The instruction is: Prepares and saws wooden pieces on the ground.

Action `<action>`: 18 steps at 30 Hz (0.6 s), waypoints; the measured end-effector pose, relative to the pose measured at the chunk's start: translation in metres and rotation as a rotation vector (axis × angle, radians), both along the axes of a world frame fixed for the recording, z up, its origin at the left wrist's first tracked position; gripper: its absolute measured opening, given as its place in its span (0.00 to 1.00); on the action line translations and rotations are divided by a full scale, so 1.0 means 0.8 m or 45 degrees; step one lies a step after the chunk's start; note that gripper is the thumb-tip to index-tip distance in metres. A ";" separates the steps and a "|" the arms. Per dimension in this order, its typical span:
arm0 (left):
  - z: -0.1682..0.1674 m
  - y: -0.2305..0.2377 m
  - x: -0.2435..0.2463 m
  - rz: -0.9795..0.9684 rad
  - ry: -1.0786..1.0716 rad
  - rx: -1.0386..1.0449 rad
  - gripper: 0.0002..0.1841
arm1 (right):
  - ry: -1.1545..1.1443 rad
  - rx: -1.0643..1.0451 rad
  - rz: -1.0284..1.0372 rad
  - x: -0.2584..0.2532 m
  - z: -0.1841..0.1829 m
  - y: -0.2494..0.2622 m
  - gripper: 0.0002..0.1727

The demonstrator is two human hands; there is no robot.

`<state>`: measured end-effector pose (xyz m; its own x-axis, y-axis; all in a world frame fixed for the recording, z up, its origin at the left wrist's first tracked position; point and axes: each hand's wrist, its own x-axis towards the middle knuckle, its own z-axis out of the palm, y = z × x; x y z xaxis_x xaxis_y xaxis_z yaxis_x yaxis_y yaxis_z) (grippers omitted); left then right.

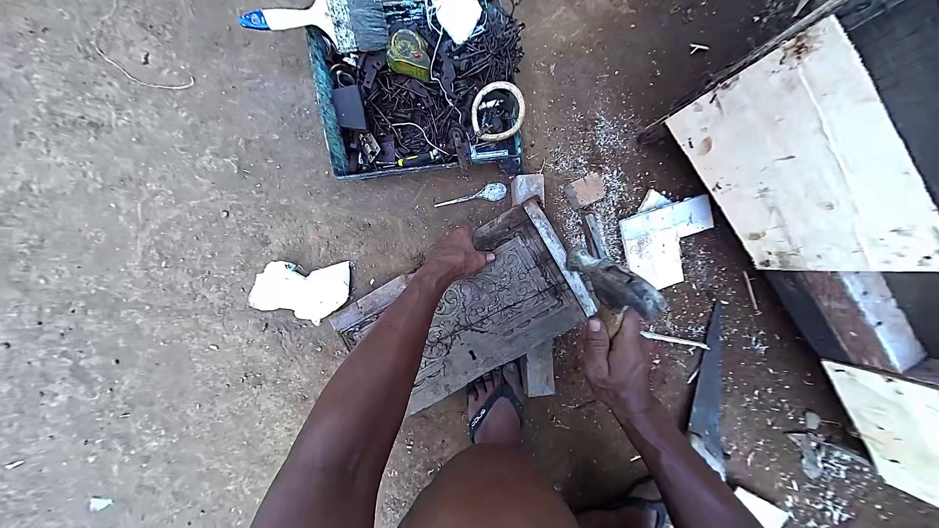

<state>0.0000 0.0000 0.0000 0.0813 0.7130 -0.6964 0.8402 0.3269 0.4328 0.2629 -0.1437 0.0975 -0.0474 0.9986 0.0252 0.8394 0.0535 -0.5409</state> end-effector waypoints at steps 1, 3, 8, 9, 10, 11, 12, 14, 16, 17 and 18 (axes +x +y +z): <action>0.001 0.000 -0.001 -0.006 -0.013 0.016 0.35 | -0.092 -0.149 -0.003 -0.001 -0.009 -0.001 0.29; 0.003 0.002 -0.001 -0.017 -0.027 0.029 0.35 | -0.247 -0.645 0.008 -0.004 -0.006 0.019 0.28; 0.002 0.001 -0.001 0.000 0.009 0.010 0.36 | -0.203 -0.369 -0.040 -0.018 -0.002 0.017 0.27; 0.002 -0.002 -0.001 -0.003 0.016 0.010 0.36 | -0.290 -0.471 -0.025 -0.020 -0.004 0.016 0.27; 0.004 -0.004 0.001 -0.011 0.024 0.011 0.36 | -0.400 -0.682 -0.020 -0.023 -0.001 0.022 0.27; 0.007 -0.002 0.002 -0.015 0.034 0.017 0.36 | -0.473 -0.812 -0.015 -0.027 0.003 0.032 0.27; 0.009 0.000 0.002 -0.007 0.040 0.017 0.36 | -0.490 -0.884 -0.012 -0.032 0.010 0.041 0.27; 0.011 -0.001 0.002 0.007 0.049 -0.017 0.36 | -0.415 -0.933 -0.011 -0.033 0.020 0.048 0.26; 0.013 -0.001 0.003 0.016 0.041 -0.021 0.36 | -0.275 -0.904 -0.056 -0.027 0.022 0.046 0.27; 0.014 -0.002 0.003 0.021 0.043 -0.015 0.36 | -0.204 -0.852 -0.086 -0.026 0.024 0.043 0.27; 0.014 -0.002 0.003 0.027 0.043 -0.016 0.36 | -0.138 -0.771 -0.109 -0.027 0.028 0.040 0.27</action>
<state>0.0020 -0.0013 0.0115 0.0426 0.7055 -0.7075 0.8473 0.3497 0.3997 0.2416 -0.1121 0.1195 0.0629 0.8346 -0.5472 0.8790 -0.3060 -0.3657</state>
